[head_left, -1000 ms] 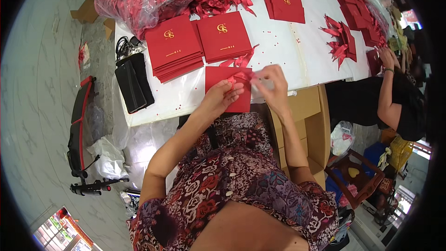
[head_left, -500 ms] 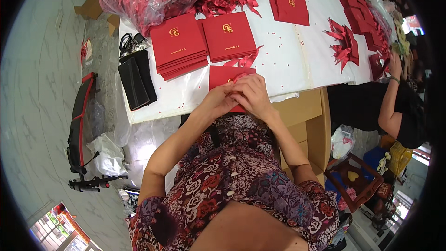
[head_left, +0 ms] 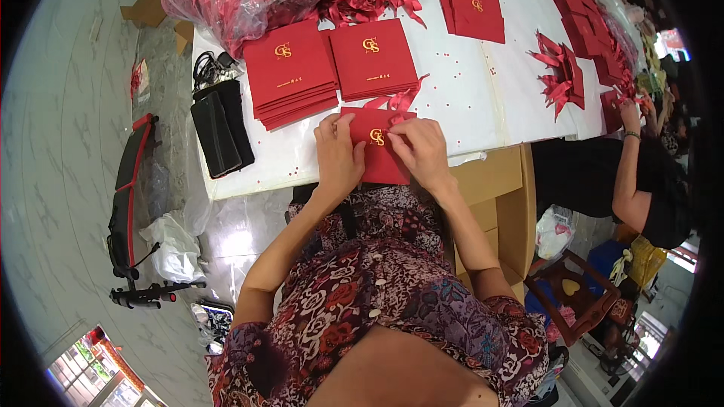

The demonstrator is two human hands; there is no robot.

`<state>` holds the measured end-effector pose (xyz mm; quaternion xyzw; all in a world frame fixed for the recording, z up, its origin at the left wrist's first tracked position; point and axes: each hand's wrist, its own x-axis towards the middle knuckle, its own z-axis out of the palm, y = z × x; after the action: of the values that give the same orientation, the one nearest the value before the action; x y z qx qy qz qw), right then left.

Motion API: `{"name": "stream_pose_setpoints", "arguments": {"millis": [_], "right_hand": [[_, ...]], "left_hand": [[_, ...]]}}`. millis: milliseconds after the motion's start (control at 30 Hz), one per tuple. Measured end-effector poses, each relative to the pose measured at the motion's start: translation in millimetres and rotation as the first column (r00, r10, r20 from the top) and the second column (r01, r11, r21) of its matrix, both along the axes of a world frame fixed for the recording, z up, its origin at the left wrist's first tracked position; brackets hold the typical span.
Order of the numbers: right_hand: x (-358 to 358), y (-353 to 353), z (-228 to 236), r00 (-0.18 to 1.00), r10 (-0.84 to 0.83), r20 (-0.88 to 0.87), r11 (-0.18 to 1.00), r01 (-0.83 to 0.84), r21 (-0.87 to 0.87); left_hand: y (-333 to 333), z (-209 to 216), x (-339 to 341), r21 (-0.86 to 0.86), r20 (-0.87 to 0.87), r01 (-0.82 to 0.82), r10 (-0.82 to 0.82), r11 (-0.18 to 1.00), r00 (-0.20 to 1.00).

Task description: Tying decorative ribbons onto red envelopes and packing them into boxes.

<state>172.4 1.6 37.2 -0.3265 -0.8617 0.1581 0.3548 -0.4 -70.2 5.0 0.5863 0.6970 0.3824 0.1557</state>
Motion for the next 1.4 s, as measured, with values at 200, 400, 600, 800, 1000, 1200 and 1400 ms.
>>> {"name": "stream_pose_setpoints", "arguments": {"millis": [200, 400, 600, 800, 1000, 1200, 1400], "right_hand": [[-20, 3, -18, 0.985, -0.112, 0.134, 0.989, 0.124, -0.08], [-11, 4, -15, 0.977, -0.167, 0.136, 0.972, 0.186, -0.145], [-15, 1, -14, 0.981, -0.163, 0.102, 0.944, 0.185, -0.273], [-20, -4, -21, 0.964, -0.264, 0.007, 0.864, 0.24, -0.442], [-18, -4, -25, 0.983, -0.181, 0.028, 0.931, 0.18, -0.317], [-25, -9, -23, 0.952, -0.299, -0.068, 0.841, 0.229, -0.491], [-21, -3, -18, 0.981, -0.194, 0.026, 0.957, 0.195, -0.216]], "left_hand": [[7, -5, 18, -0.082, 0.068, 0.078, -0.072, 0.994, 0.995], [20, 4, 7, -0.169, 0.023, 0.162, -0.16, 0.972, 0.987], [27, -3, 7, -0.056, -0.048, 0.179, -0.182, 0.982, 0.982], [30, -7, 9, 0.084, -0.091, 0.188, -0.18, 0.979, 0.979], [35, -10, 3, 0.098, 0.073, 0.215, -0.223, 0.972, 0.972], [34, -3, 8, 0.102, 0.131, 0.175, -0.188, 0.979, 0.973], [38, -2, 1, -0.018, 0.216, 0.245, -0.235, 0.969, 0.948]]}}
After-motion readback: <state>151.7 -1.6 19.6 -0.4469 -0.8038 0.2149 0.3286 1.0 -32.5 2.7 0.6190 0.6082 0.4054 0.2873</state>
